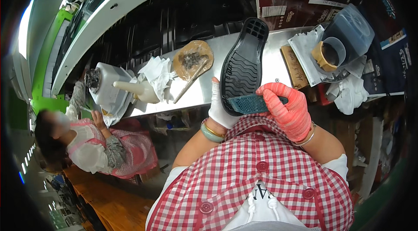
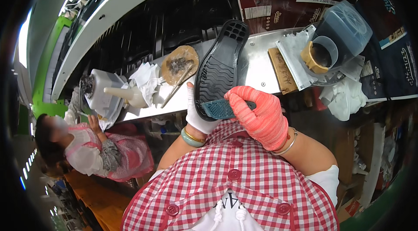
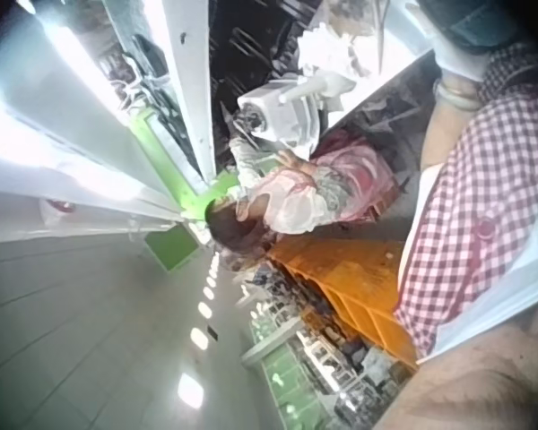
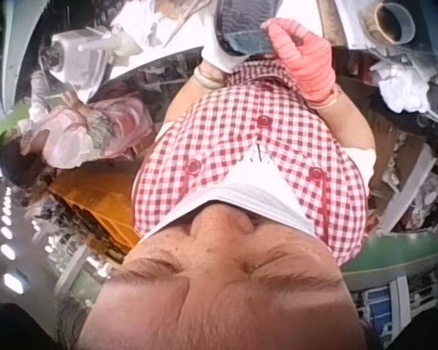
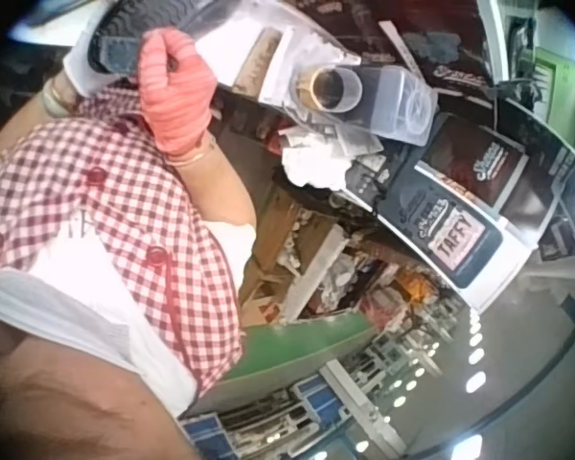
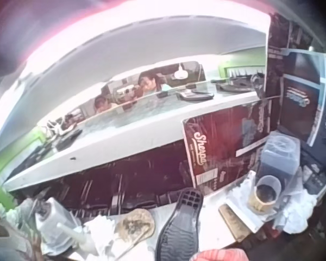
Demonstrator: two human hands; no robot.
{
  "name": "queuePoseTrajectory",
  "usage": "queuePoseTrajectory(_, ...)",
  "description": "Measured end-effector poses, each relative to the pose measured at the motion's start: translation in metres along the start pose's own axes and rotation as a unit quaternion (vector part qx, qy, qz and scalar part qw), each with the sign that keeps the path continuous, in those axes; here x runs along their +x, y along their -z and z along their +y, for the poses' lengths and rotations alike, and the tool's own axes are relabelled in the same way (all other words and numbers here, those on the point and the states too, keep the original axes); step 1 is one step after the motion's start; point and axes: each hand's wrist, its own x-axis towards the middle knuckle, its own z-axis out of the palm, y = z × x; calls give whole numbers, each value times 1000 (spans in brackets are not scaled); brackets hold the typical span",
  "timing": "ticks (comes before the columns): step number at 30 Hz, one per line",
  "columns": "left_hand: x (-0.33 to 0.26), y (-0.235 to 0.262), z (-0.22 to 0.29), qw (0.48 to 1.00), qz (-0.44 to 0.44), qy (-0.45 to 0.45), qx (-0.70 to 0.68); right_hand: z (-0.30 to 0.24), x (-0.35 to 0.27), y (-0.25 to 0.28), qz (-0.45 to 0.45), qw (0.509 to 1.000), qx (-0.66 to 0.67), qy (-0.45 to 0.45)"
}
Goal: The person scrubs the soles of black slipper-style shoes using a blue sponge. They repeatedly dip the sponge into a small container of dark liquid and wipe the textured bottom of each shoe. After cleaning, the person places the shoes on a green conveyor belt. The task is performed in a repetitive cycle throughout the video.
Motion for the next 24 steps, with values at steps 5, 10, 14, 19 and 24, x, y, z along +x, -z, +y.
queuePoseTrajectory(5,7,24,-1,984,-70,43,-158,1,7,3,-72,995,-53,47)
queuePoseTrajectory(10,10,33,7,984,-45,89,-150,2,29,1,-174,980,-77,54)
queuePoseTrajectory(14,11,64,18,962,-132,154,-181,-20,49,-14,-220,969,-39,-108)
queuePoseTrajectory(19,8,57,50,973,-103,204,32,-14,76,-33,-250,956,-28,-150)
queuePoseTrajectory(24,22,93,58,922,-128,125,344,7,94,-52,-250,961,-31,-115)
